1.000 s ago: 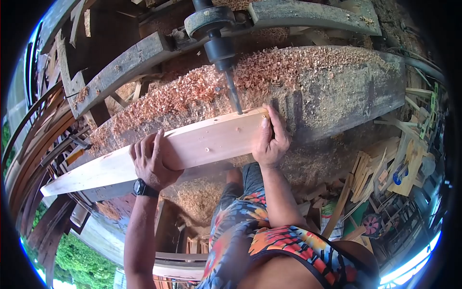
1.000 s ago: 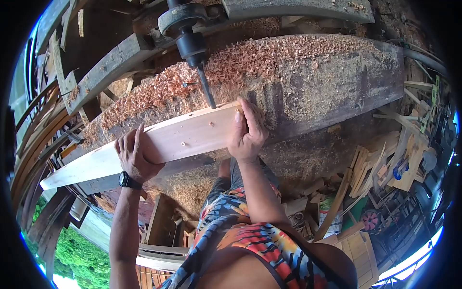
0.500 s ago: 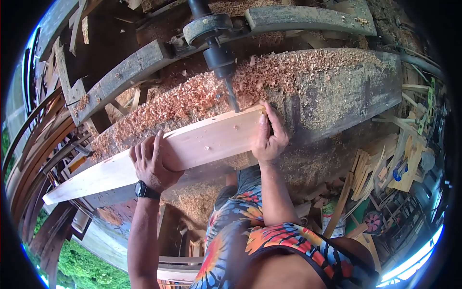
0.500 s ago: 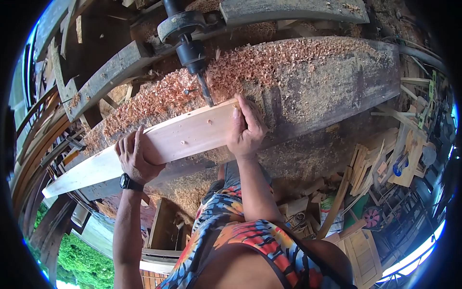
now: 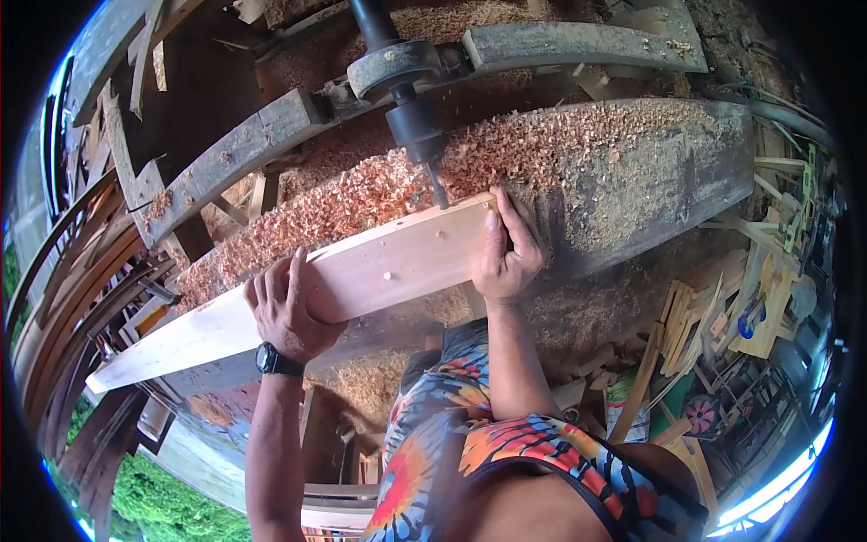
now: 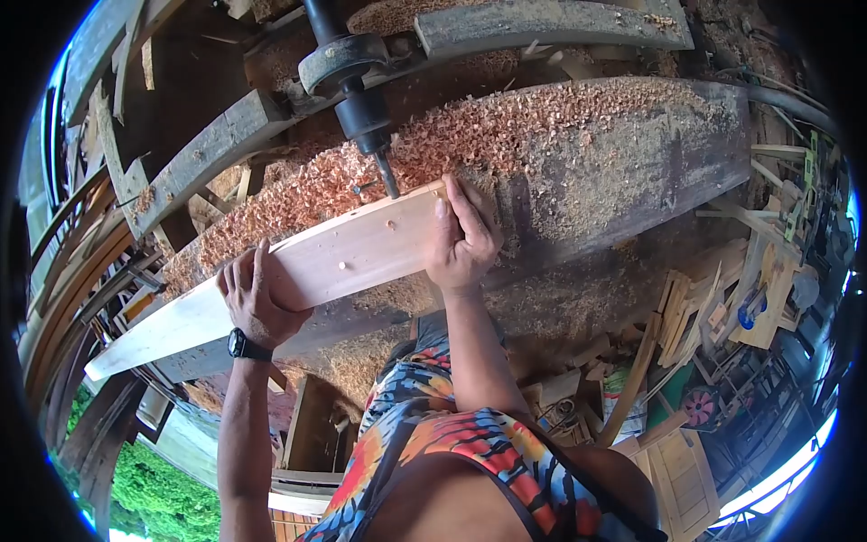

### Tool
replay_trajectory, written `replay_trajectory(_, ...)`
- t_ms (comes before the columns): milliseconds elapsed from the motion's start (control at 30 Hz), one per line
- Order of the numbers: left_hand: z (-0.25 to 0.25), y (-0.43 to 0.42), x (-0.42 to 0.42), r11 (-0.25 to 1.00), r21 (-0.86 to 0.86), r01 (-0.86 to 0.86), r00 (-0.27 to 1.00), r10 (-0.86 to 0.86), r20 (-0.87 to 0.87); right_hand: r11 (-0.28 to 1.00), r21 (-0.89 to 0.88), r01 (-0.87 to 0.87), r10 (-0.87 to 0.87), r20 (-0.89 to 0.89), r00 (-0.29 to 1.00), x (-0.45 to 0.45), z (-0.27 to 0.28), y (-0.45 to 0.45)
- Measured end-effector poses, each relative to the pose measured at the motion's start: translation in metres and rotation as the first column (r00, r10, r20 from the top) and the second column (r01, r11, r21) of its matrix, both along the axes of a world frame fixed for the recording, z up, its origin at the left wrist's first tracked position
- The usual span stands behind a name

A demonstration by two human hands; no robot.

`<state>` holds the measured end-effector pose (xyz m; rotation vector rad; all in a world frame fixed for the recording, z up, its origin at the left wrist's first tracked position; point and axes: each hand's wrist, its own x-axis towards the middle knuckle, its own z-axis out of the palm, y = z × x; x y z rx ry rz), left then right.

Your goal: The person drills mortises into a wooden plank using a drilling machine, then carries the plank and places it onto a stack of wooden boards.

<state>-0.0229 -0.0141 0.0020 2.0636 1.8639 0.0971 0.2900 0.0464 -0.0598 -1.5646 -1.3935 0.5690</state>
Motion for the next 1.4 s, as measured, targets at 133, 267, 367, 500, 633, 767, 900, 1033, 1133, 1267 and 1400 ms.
replay_trajectory(133,-0.001,0.005,-0.002,1.000,0.000,-0.007,1.000,0.007,0.000,1.000,0.019,0.003,-0.003,0.010,1.000,-0.002,-0.004,0.007)
replay_trajectory(267,-0.001,0.010,-0.003,1.000,-0.005,-0.024,1.000,0.024,-0.009,1.000,0.008,-0.002,0.003,-0.026,1.000,-0.005,-0.003,0.015)
replay_trajectory(367,0.000,0.013,-0.003,0.999,-0.006,-0.033,0.999,0.033,-0.004,1.000,0.011,-0.023,0.022,0.039,0.999,-0.004,-0.002,0.022)
replay_trajectory(500,-0.001,0.013,-0.004,0.999,0.010,-0.031,0.999,0.031,0.006,0.999,-0.024,-0.043,0.043,0.040,0.998,-0.004,0.000,0.021)
replay_trajectory(633,0.000,0.013,-0.002,0.999,0.049,-0.023,1.000,0.023,0.002,0.995,-0.067,-0.078,0.081,0.045,0.996,-0.001,-0.002,0.023)
replay_trajectory(767,0.000,0.012,0.001,0.997,0.063,-0.039,0.999,0.039,-0.001,0.989,-0.098,-0.111,0.110,-0.016,0.994,0.004,-0.006,0.020)
replay_trajectory(900,-0.001,0.008,0.007,0.994,0.097,-0.048,0.999,0.049,-0.010,0.992,-0.088,-0.092,0.088,-0.057,0.995,0.003,-0.006,0.012)
replay_trajectory(1033,0.003,-0.011,0.014,0.996,0.087,-0.022,1.000,0.023,-0.008,0.995,-0.084,-0.057,0.051,-0.071,0.996,0.009,-0.007,-0.013)
replay_trajectory(1133,0.003,-0.026,0.017,0.998,0.057,-0.020,1.000,0.019,0.009,0.995,-0.092,-0.041,0.035,-0.068,0.997,0.013,0.002,-0.034)
replay_trajectory(1267,0.001,-0.036,0.018,0.999,0.054,0.003,1.000,-0.003,0.009,0.987,-0.155,-0.034,0.021,-0.087,0.996,0.018,0.008,-0.050)
replay_trajectory(1400,0.000,-0.035,0.017,0.999,0.052,0.005,1.000,-0.006,0.017,0.991,-0.129,-0.042,0.035,-0.053,0.998,0.019,0.005,-0.050)
